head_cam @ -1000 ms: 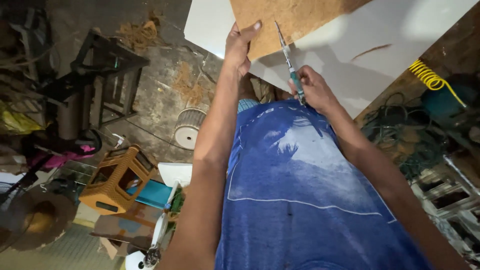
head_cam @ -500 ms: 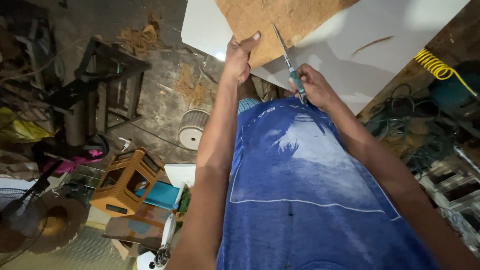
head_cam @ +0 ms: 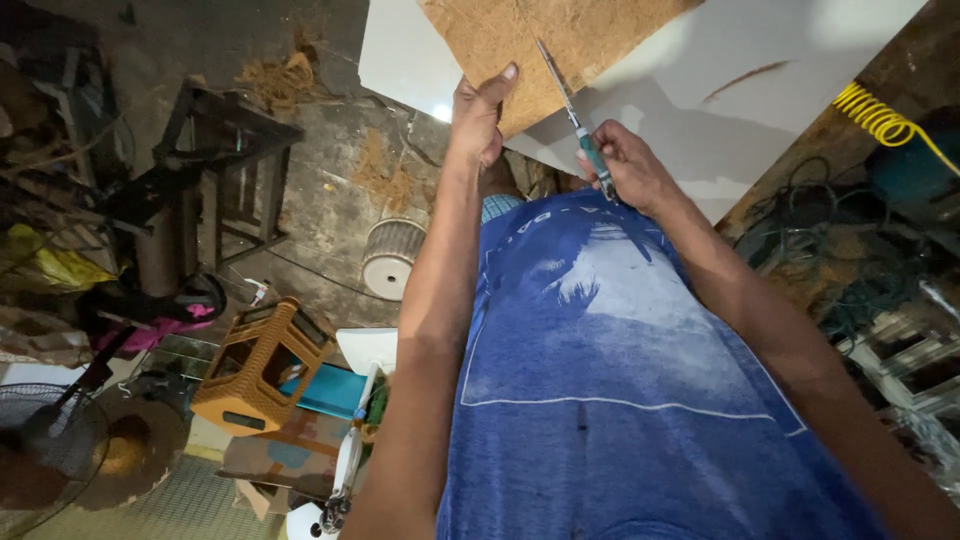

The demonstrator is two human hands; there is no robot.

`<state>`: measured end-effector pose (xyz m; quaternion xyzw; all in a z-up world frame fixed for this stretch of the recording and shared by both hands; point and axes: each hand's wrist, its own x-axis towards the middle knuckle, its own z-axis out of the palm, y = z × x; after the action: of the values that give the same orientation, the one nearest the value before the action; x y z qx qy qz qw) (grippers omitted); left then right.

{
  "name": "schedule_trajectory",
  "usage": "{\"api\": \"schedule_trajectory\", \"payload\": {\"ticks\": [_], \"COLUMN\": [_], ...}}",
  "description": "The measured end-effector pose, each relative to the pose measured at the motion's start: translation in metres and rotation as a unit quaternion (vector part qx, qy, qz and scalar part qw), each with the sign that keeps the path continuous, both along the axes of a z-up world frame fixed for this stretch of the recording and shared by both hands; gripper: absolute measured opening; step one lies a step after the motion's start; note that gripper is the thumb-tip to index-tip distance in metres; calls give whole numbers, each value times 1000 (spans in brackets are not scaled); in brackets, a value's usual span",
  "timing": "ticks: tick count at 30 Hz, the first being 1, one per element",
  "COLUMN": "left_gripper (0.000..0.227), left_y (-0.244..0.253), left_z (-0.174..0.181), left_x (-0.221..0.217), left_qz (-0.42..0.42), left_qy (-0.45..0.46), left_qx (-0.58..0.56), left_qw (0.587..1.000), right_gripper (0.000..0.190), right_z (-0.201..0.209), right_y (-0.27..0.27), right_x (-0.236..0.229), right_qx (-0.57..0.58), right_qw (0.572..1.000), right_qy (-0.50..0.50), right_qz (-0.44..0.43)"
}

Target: The person uses shears to cut a piece of brown coco fiber mat on a white table. They repeatedly trim the edges and separate smaller pieces from the main sheet, handling the material with both hands.

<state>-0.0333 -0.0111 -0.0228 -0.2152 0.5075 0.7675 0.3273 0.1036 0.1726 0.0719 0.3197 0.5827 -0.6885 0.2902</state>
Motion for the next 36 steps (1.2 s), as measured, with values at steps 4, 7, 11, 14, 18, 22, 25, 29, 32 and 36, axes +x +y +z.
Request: {"api": "schedule_trajectory", "payload": {"ticks": [4, 7, 11, 14, 18, 22, 25, 29, 32, 36], "left_gripper": [29, 32, 30, 29, 33, 36, 34, 32, 32, 41], "left_y": [0, 1, 3, 0, 1, 0, 0, -2, 1, 3], "left_z": [2, 8, 9, 2, 9, 1, 0, 2, 19, 33], "left_x": [2, 3, 5, 10, 10, 11, 11, 12, 7, 11], "left_qz": [7, 24, 13, 11, 9, 15, 6, 1, -8, -38], "left_qy": [-7, -4, 14, 19, 19, -5, 0, 12, 4, 16], "left_qx": [5, 30, 21, 21, 41, 27, 11, 20, 3, 11], "left_qw": [1000, 999, 1000, 1000, 999, 1000, 1000, 1000, 1000, 999], "right_gripper": [22, 25, 23, 24, 27, 26, 26, 24, 23, 29], "right_z": [-3, -6, 1, 4, 10, -1, -2, -8, -10, 4], "right_y": [1, 2, 5, 3, 4, 6, 5, 6, 6, 6], "right_x": [2, 4, -1, -8, -16, -13, -11, -6, -8, -17], "right_qx": [7, 32, 23, 16, 28, 30, 29, 31, 53, 61], "right_qw": [1000, 999, 999, 999, 998, 998, 998, 998, 996, 995], "right_qy": [6, -9, 13, 24, 0, -2, -19, 18, 20, -11], "right_qz": [0, 33, 37, 39, 50, 46, 52, 43, 67, 77]}}
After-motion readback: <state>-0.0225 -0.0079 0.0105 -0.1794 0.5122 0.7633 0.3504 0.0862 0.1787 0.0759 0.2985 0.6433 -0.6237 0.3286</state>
